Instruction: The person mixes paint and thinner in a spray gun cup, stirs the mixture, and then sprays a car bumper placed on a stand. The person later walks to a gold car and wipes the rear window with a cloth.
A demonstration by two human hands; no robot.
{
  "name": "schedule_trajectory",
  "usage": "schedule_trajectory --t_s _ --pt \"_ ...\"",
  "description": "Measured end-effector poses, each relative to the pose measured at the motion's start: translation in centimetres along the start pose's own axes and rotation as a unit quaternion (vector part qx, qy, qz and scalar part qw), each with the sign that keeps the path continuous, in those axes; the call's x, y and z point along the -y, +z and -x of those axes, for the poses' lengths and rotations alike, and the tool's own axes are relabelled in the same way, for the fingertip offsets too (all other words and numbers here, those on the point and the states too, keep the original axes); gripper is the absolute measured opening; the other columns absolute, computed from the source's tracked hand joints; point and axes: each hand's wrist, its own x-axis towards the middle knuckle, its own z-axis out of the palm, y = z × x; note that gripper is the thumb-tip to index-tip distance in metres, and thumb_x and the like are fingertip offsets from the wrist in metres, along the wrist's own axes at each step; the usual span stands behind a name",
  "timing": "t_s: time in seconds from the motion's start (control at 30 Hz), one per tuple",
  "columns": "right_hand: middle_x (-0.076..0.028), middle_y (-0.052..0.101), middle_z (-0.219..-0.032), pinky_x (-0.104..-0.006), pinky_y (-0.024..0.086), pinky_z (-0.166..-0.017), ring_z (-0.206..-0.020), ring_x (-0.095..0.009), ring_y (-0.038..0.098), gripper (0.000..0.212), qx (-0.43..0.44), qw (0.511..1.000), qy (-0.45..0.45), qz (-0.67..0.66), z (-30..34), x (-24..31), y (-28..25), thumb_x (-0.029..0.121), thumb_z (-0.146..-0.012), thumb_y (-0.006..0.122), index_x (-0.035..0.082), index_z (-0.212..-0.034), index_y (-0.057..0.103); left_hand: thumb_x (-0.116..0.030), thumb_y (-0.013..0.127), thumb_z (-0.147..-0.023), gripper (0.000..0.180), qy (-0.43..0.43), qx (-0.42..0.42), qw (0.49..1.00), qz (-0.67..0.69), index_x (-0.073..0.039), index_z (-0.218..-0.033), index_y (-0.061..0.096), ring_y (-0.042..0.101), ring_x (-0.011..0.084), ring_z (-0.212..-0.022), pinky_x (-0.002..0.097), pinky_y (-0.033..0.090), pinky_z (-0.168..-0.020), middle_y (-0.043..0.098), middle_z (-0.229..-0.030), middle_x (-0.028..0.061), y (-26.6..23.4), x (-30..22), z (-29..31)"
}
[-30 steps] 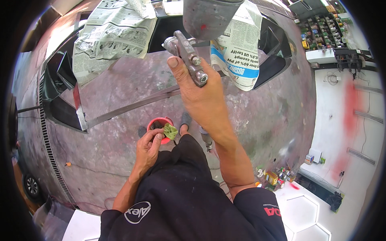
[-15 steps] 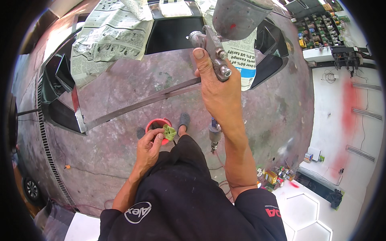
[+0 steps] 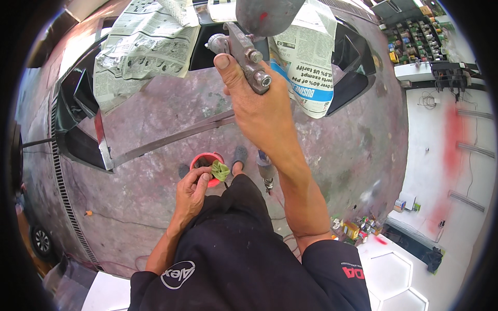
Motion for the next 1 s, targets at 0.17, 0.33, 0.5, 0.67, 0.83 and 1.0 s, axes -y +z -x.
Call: schedule_trajectory --t_s 0.17,0.33,0.5,0.67,0.83,1.0 --pt "0.0 0.064 -0.081 -0.0243 0.034 -0.047 -0.051 -0.003 0.044 0.049 -0.041 0.999 0.014 -0.003 -0.2 -0.4 -1.8 0.054 -0.104 0.075 0.005 -0.112 0.073 -0.017 0.066 -0.111 0.023 0.002 0.012 1.0 -0.002 -0.001 -0.124 0.075 0.065 0.0137 -0.082 0.0295 0.052 -0.078 0.071 -0.099 0.006 0.6 -0.4 -0.4" --pt "0.0 0.064 -0.082 -0.0239 0.033 -0.047 -0.051 -0.003 0.043 0.052 -0.08 0.996 0.04 0.004 -0.2 -1.2 -4.3 0.054 -0.102 0.077 0.004 -0.11 0.073 -0.017 0.067 -0.11 0.023 0.003 0.023 1.0 0.001 0.0 -0.124 0.075 0.065 0.0134 -0.083 0.0291 0.052 -0.077 0.072 -0.1 0.006 1.2 -0.4 -0.6" --pt "0.0 0.065 -0.083 -0.0241 0.032 -0.048 -0.052 -0.003 0.043 0.053 -0.115 0.992 0.053 0.011 0.2 -1.3 -6.0 0.055 -0.102 0.078 0.003 -0.109 0.075 -0.016 0.067 -0.11 0.022 0.002 0.033 0.999 0.009 0.0 -0.123 0.075 0.065 0.0136 -0.082 0.0295 0.052 -0.077 0.072 -0.1 0.0062 1.6 -0.3 -0.7" --pt "0.0 0.067 -0.084 -0.0239 0.033 -0.047 -0.051 -0.003 0.043 0.05 -0.08 0.997 0.019 -0.008 0.3 -0.8 -4.7 0.054 -0.102 0.078 0.004 -0.111 0.074 -0.016 0.066 -0.111 0.023 0.0 0.038 0.999 -0.004 0.0 -0.124 0.075 0.067 0.0143 -0.084 0.0297 0.053 -0.079 0.073 -0.103 0.0072 1.5 -0.5 -0.8" --pt "-0.002 0.066 -0.083 -0.0248 0.035 -0.046 -0.05 -0.003 0.043 0.049 -0.043 0.998 0.05 -0.017 0.2 -0.3 -4.0 0.052 -0.102 0.078 0.005 -0.113 0.073 -0.016 0.066 -0.111 0.023 0.004 0.038 0.999 -0.024 0.0 -0.125 0.075 0.069 0.0155 -0.089 0.0297 0.054 -0.083 0.074 -0.106 0.0086 1.1 -1.2 -0.6" --pt "-0.002 0.065 -0.083 -0.025 0.035 -0.047 -0.052 -0.004 0.044 0.054 -0.071 0.995 0.069 -0.013 0.1 -0.1 -5.3 0.054 -0.102 0.077 0.001 -0.113 0.072 -0.016 0.066 -0.111 0.023 0.009 0.033 0.999 -0.022 0.0 -0.124 0.075 0.069 0.0156 -0.089 0.0299 0.054 -0.083 0.074 -0.106 0.0085 1.1 -1.3 -0.5"
